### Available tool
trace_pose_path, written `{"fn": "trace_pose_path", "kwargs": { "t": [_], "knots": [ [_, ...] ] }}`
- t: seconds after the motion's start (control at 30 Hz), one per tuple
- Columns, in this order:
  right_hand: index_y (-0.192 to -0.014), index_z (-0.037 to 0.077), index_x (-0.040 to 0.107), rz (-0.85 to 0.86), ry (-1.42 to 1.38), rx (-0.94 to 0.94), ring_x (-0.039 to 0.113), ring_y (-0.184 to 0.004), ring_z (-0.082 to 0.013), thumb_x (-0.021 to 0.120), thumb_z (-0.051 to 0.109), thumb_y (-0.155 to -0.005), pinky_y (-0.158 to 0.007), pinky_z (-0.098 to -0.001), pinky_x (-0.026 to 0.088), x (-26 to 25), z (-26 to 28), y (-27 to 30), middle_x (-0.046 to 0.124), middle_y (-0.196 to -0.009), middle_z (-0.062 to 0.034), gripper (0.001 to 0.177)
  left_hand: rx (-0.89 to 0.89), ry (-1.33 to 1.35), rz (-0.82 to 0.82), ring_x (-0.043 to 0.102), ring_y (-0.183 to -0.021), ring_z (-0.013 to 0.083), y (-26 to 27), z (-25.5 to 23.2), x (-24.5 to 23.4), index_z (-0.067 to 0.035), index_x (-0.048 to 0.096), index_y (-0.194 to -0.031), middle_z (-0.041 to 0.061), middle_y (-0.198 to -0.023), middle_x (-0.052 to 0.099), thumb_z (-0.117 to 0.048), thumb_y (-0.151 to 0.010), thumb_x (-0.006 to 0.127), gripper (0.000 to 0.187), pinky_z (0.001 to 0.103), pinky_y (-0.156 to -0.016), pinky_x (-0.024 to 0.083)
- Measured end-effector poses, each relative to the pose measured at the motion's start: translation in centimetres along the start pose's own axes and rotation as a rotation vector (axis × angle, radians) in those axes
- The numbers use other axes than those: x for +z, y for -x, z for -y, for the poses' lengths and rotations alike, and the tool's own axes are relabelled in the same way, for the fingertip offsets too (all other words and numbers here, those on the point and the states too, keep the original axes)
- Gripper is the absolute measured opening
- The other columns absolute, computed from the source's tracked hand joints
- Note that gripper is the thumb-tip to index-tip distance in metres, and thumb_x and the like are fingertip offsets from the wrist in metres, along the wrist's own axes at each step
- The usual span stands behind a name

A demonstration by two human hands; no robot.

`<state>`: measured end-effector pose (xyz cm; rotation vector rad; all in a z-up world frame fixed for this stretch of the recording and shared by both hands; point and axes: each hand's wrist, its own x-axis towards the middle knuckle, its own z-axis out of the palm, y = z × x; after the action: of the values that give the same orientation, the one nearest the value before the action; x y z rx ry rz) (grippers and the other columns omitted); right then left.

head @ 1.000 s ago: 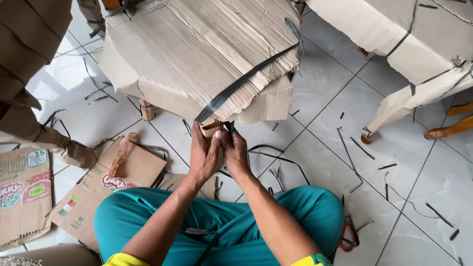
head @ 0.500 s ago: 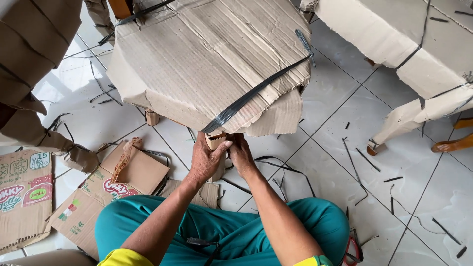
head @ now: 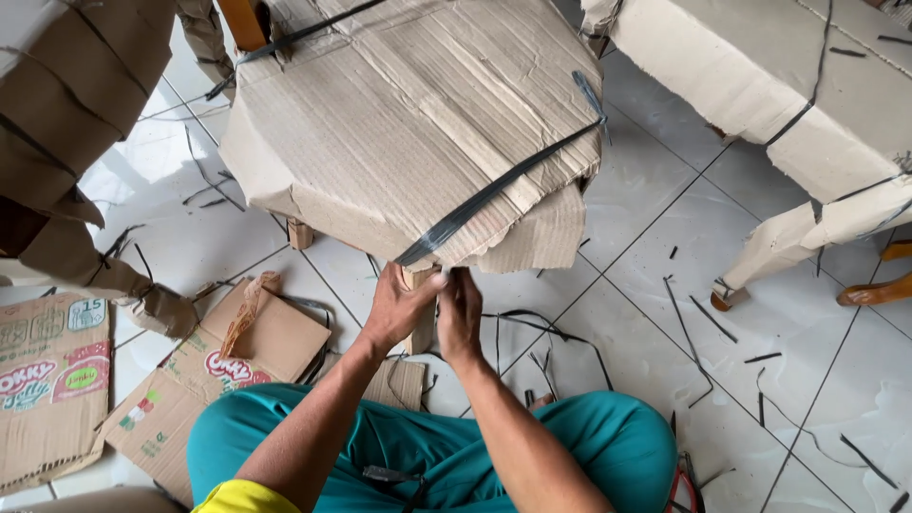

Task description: Wrapping cardboard around chair legs and securing them with plastic ties for protection during transport.

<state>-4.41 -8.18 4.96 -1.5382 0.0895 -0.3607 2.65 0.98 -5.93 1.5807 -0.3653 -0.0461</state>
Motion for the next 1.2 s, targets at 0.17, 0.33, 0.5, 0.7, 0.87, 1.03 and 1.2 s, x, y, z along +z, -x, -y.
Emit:
{"fn": "trace_pose_path", "kwargs": {
  "t": [0.17,0.33,0.5,0.7,0.87,1.03,1.2],
  "knots": [
    [-0.105,0.008,0.061,-0.062,0.048,-0.117,0.05,-0.086,-0.0134,0.077,0.036,-0.092,-0.063,-0.0242,0.04,0.1,0.7,0.3,0.054,-0.09,-0.0067,0.035,0.069,0.098,0.057,0.032,-0.149,0.0399,0.0,3.8,-0.7,-0.004,0.035,-0.158,0.028,-0.156,0.042,-0.044,-0.11,0.03,0.063,0.06,-0.122,0.022],
    [-0.109,0.003,0.066,-0.124,0.156,-0.193,0.066,-0.083,-0.0212,0.078,0.022,-0.089,-0.065,-0.0328,0.054,-1.0,-5.2,-0.7,0.061,-0.09,-0.0139,0.029,0.227,-0.007,-0.038,0.025,-0.151,0.0416,0.2,-4.3,0.5,-0.004,0.02,-0.163,0.027,-0.162,0.03,-0.035,-0.109,0.032,0.063,0.058,-0.122,0.017],
    [-0.104,0.001,0.07,-0.159,0.16,-0.125,0.069,-0.081,-0.0196,0.077,0.007,-0.085,-0.07,-0.0351,0.059,-1.6,-4.7,-1.7,0.066,-0.085,-0.015,0.021,0.297,-0.157,-0.245,0.035,-0.143,0.0493,1.2,-7.4,3.2,0.0,0.025,-0.16,0.031,-0.151,0.039,-0.039,-0.109,0.027,0.063,0.059,-0.117,0.028],
    [-0.086,-0.002,0.068,-0.007,0.33,-0.242,0.068,-0.072,-0.0424,0.071,0.002,-0.082,-0.06,-0.0424,0.054,-2.6,-5.7,-2.2,0.063,-0.074,-0.0254,0.006,-0.249,-0.207,-0.367,0.075,-0.09,0.0394,0.2,-12.2,3.6,-0.003,0.064,-0.106,0.021,-0.078,0.073,-0.016,-0.068,0.079,0.043,0.047,-0.076,0.057],
    [-0.082,0.001,0.068,0.027,0.293,-0.111,0.071,-0.083,-0.0276,0.065,-0.002,-0.078,-0.067,-0.0398,0.056,-3.6,-9.2,-3.1,0.065,-0.071,-0.0181,0.006,-0.246,0.01,-0.325,0.071,-0.09,0.0204,-1.3,-8.7,3.2,-0.005,0.083,-0.098,0.018,-0.085,0.077,-0.004,-0.058,0.083,0.04,0.032,-0.069,0.055],
    [-0.08,0.002,0.061,0.087,0.194,-0.025,0.062,-0.074,-0.0203,0.063,0.003,-0.072,-0.061,-0.041,0.046,-3.3,-2.7,-2.8,0.054,-0.066,-0.0114,0.008,-0.203,0.062,-0.167,0.068,-0.096,0.0233,-1.9,-5.3,1.6,-0.001,0.079,-0.107,0.019,-0.094,0.077,-0.001,-0.059,0.087,0.048,0.045,-0.086,0.055],
    [-0.137,0.002,0.059,0.144,-0.179,0.078,0.059,-0.106,-0.0214,0.061,0.013,-0.081,-0.092,-0.04,0.049,-4.1,-6.8,-0.9,0.062,-0.115,-0.011,0.057,-0.168,0.04,-0.116,0.068,-0.108,0.033,-2.1,-5.9,1.7,0.004,0.074,-0.116,0.024,-0.107,0.076,0.0,-0.065,0.085,0.053,0.057,-0.094,0.053]
  ]
}}
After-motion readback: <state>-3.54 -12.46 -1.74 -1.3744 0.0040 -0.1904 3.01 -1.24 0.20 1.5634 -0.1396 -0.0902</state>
